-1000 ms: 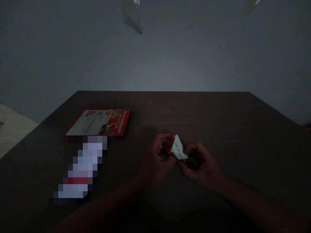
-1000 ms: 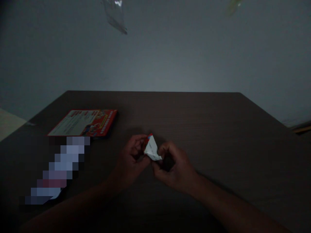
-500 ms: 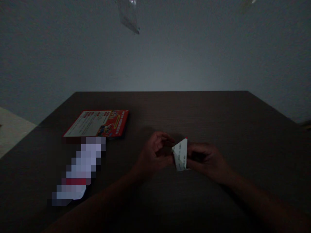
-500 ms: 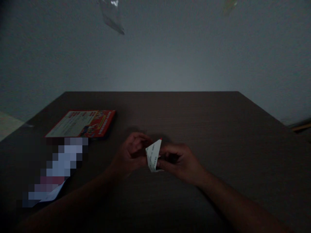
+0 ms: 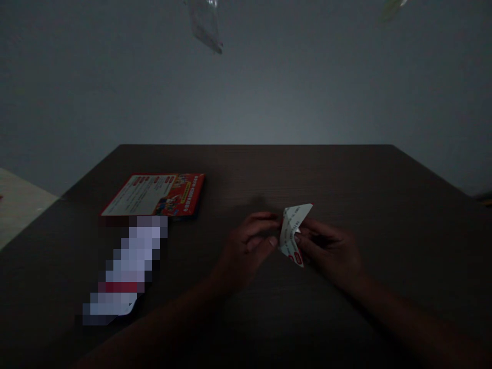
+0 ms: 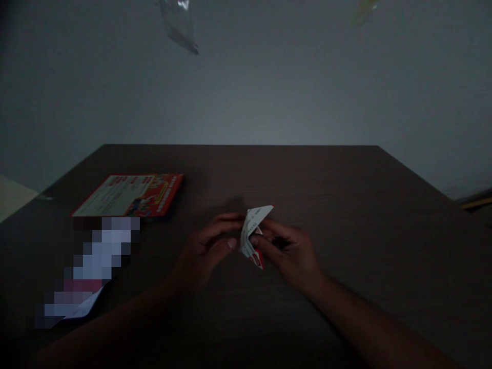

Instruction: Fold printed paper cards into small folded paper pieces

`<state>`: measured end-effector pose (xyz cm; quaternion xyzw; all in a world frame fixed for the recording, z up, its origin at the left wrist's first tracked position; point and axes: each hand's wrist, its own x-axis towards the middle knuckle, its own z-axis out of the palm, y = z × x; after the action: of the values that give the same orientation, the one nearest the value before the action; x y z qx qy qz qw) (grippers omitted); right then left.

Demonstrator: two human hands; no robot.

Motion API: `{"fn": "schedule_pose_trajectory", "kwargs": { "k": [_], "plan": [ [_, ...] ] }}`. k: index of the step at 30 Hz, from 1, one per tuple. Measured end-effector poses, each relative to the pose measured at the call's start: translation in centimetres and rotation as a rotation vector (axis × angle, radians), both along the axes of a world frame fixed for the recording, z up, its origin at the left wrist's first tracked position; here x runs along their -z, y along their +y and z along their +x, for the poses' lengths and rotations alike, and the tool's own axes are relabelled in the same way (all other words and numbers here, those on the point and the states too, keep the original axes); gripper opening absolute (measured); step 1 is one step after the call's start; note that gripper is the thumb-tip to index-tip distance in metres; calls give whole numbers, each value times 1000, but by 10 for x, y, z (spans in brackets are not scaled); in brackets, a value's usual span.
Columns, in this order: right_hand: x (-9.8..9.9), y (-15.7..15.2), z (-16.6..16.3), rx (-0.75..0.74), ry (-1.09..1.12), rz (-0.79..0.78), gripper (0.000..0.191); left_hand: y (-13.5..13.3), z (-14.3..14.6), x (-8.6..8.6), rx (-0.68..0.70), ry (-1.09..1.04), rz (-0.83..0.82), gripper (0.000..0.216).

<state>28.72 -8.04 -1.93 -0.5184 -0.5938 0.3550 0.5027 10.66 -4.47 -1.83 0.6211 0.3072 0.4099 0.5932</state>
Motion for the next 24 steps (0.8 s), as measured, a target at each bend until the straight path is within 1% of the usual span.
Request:
{"fn": "schedule_pose_trajectory", "kwargs": {
  "k": [4,9,13,18,21,24],
  "plan": [
    [-3,-2,-1,3,-37,57,26,2,-2,3,61,-44,-10,20],
    [-6,-4,0,20,-133,82,16,1,-4,6,101,-32,40,22],
    [-7,-4,2,8,-166,95,19,-1,-4,4,108,-9,81,26],
    [-12,-4,-1,-41,-280,215,15,-2,-3,-4,228,21,74,24],
    [-12,-5,0,-93,-321,277,21,-1,-2,-7,247,8,66,23],
    [-9,-5,3,-158,-371,295,27,1,-2,-4,253,-20,31,21]
  ]
}}
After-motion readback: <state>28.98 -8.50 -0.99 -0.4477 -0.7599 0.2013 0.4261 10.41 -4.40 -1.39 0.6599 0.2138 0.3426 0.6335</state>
